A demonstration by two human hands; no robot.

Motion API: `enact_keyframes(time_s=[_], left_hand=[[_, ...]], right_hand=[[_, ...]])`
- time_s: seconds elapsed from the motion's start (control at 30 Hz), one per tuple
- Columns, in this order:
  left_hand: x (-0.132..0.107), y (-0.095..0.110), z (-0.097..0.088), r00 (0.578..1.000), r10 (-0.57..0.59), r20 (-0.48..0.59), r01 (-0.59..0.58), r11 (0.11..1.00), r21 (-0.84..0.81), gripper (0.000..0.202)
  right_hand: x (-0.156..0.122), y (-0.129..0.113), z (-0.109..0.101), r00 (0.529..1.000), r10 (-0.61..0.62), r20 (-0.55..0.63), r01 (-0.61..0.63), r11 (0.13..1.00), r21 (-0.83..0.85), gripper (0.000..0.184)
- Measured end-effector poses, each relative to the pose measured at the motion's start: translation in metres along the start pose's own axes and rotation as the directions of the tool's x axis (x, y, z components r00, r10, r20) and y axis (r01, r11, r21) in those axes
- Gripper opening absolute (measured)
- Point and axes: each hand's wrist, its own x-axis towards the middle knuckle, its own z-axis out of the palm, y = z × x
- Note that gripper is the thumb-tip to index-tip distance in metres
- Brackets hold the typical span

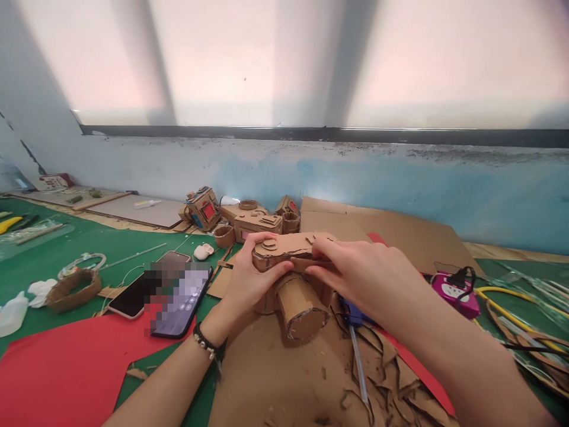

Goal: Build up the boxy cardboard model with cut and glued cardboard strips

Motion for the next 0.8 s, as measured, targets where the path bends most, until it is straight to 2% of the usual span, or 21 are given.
enact_keyframes(time_s=[0.07, 0.2, 0.33, 0.6, 0.77, 0.8], left_hand=[[0.000, 0.001, 0.000, 1.000, -0.007, -0.001, 0.007, 1.000, -0.005, 0.047], [0.001, 0.004, -0.001, 1.000, 0.001, 0.013, -0.001, 1.000, 0.006, 0.045], [0.000, 0.006, -0.001, 1.000, 0.016, 0.014, -0.016, 1.000, 0.026, 0.043], [-0.001, 0.007, -0.001, 0.999, 0.020, 0.026, -0.021, 0.999, 0.035, 0.043], [-0.001, 0.007, -0.001, 0.999, 0.017, 0.027, -0.018, 0.999, 0.044, 0.044], [-0.001, 0.007, -0.001, 0.999, 0.018, 0.027, -0.019, 0.999, 0.048, 0.044]], right_hand=[[-0.004, 0.013, 0.001, 0.998, 0.002, -0.056, -0.002, 1.000, 0.004, 0.014], [-0.011, 0.042, 0.002, 0.999, 0.022, -0.030, -0.019, 0.995, 0.103, 0.017], [-0.014, 0.059, 0.004, 0.996, 0.038, -0.078, -0.023, 0.982, 0.185, 0.014], [-0.017, 0.061, -0.001, 0.959, 0.123, -0.256, -0.088, 0.985, 0.147, 0.035], [-0.013, 0.063, 0.009, 0.983, 0.093, -0.159, -0.067, 0.985, 0.161, 0.027], [-0.013, 0.065, 0.012, 0.982, 0.082, -0.169, -0.050, 0.982, 0.182, 0.027]])
